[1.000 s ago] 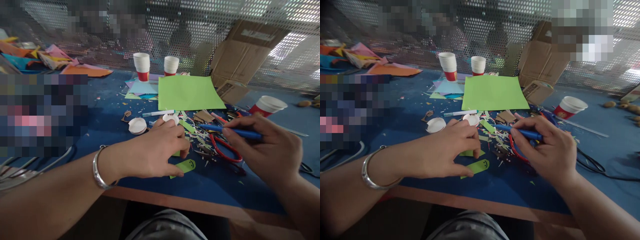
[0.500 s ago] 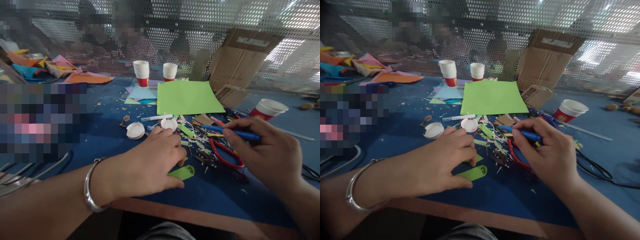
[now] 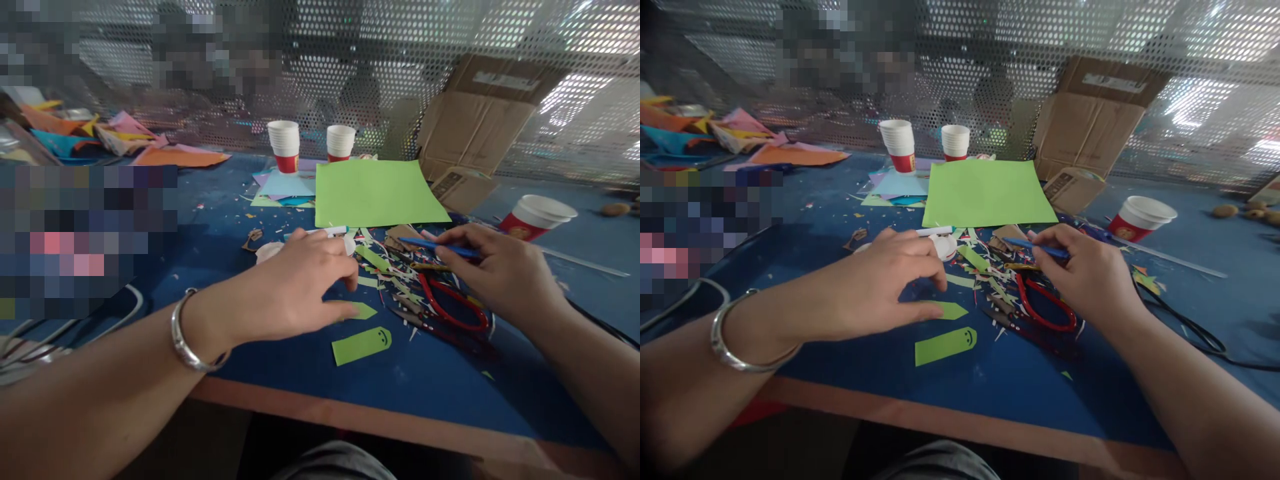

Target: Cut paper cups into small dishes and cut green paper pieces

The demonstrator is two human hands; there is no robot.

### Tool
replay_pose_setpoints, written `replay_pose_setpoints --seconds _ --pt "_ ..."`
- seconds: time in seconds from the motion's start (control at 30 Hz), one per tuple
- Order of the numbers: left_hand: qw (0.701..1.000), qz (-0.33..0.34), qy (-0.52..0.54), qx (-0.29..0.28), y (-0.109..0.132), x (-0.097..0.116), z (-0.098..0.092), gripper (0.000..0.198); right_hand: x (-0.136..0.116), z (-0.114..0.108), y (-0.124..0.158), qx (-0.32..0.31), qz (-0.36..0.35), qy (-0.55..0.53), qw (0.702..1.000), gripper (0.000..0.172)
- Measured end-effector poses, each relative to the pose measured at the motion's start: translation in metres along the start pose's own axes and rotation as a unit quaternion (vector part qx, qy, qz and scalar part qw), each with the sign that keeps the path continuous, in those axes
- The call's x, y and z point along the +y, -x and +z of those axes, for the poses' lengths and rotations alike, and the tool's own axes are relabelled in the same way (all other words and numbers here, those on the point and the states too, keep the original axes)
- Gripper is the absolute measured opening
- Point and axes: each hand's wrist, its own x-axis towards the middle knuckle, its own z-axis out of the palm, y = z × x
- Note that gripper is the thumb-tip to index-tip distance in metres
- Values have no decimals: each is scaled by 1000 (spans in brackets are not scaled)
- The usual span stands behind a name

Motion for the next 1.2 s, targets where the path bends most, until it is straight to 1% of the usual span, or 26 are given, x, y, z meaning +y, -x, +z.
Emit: replay_pose_setpoints --seconds 0.1,0.17,0.23,0.33,0.4,0.5,0.7,0.8,0.9,1.0,1.1,1.2 --pt "999 7 14 -36 2 11 4 29 5 3 -1 -12 -18 3 1000 20" --pt "999 19 10 -41 4 18 7 31 6 4 0 -7 -30 11 999 18" --pt "999 28 -1 -44 7 22 9 34 4 4 2 11 -54 23 998 16" --pt "998 35 -12 -55 10 24 12 35 -3 2 4 40 -111 21 993 12" --pt "997 37 -12 -62 11 25 13 32 -8 1 6 53 -140 8 989 10" --pt "997 30 -9 -75 12 28 13 28 -13 1 9 69 -163 -8 984 8" --pt "995 30 35 -89 11 35 13 16 -18 0 13 83 -175 -28 981 8" --pt "994 31 67 -79 9 34 14 11 -23 -1 17 91 -181 -48 978 8" --pt "991 4 123 -48 5 29 13 12 -31 -5 22 60 -177 -80 979 9" --pt "983 -21 181 22 0 22 10 13 -42 -9 27 -9 -147 -122 982 15" --pt "973 -21 215 80 -6 15 6 14 -53 -12 27 -85 -121 -154 977 19" --pt "966 -9 236 108 -10 10 7 14 -59 -12 24 -125 -107 -175 971 18"
